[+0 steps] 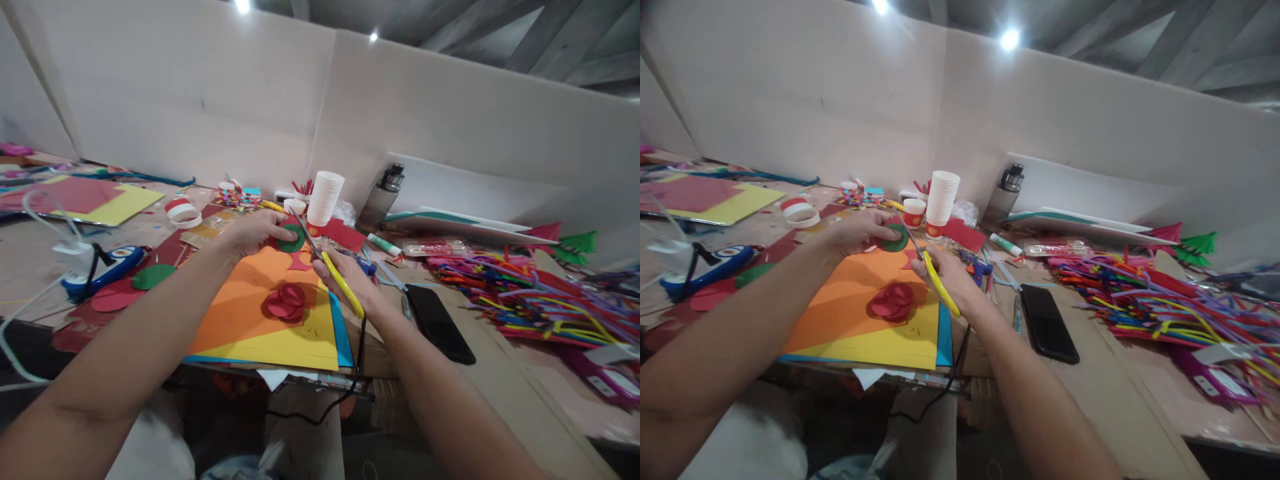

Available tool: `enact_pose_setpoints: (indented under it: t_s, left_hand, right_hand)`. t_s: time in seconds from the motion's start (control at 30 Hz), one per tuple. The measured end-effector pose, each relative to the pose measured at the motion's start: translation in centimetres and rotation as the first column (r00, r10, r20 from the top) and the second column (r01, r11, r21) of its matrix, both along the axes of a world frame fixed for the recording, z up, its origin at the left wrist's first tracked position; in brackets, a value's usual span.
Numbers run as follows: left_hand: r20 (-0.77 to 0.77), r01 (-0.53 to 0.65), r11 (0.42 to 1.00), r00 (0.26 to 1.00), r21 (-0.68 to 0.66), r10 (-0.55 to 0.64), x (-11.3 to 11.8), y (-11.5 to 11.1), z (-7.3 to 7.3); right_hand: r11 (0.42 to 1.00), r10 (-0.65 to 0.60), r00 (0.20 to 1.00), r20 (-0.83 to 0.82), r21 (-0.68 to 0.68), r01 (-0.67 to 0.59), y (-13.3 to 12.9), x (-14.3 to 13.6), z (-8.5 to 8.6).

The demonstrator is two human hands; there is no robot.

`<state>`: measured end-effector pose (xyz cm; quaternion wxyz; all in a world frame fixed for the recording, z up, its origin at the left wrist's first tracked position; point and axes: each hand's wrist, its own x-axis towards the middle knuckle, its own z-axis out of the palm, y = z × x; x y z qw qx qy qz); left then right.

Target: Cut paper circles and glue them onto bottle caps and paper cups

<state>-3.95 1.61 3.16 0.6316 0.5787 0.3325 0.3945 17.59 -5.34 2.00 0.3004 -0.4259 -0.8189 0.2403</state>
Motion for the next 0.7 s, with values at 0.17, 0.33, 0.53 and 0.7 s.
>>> enact_pose_setpoints:
  t_s: [0.17, 0.33, 0.53, 0.7]
  left_hand:
    - [-0.082, -0.014, 1.000, 0.997, 0.018, 0.015, -0.6, 0.5, -0.1]
    - [-0.114, -0.017, 1.000, 0.993, -0.025, 0.014, -0.8, 0.7, -0.1]
    - [-0.139, -0.013, 1.000, 0.990, -0.028, 0.009, -0.8, 1.1, -0.4]
    - [-0.149, -0.009, 1.000, 0.989, -0.014, 0.007, -0.7, 1.1, -0.5]
  right_hand:
    - [1.000, 0.016, 1.000, 0.012, 0.002, -0.016, 0.1, 0.2, 0.0]
    - [1.000, 0.016, 0.998, 0.057, -0.021, -0.015, 0.3, 0.5, -0.1]
    - [1.000, -0.014, 0.994, 0.107, 0.002, 0.014, 0.9, 0.7, -0.3]
    - [1.000, -0.021, 0.992, 0.120, 0.005, 0.021, 1.0, 0.7, -0.2]
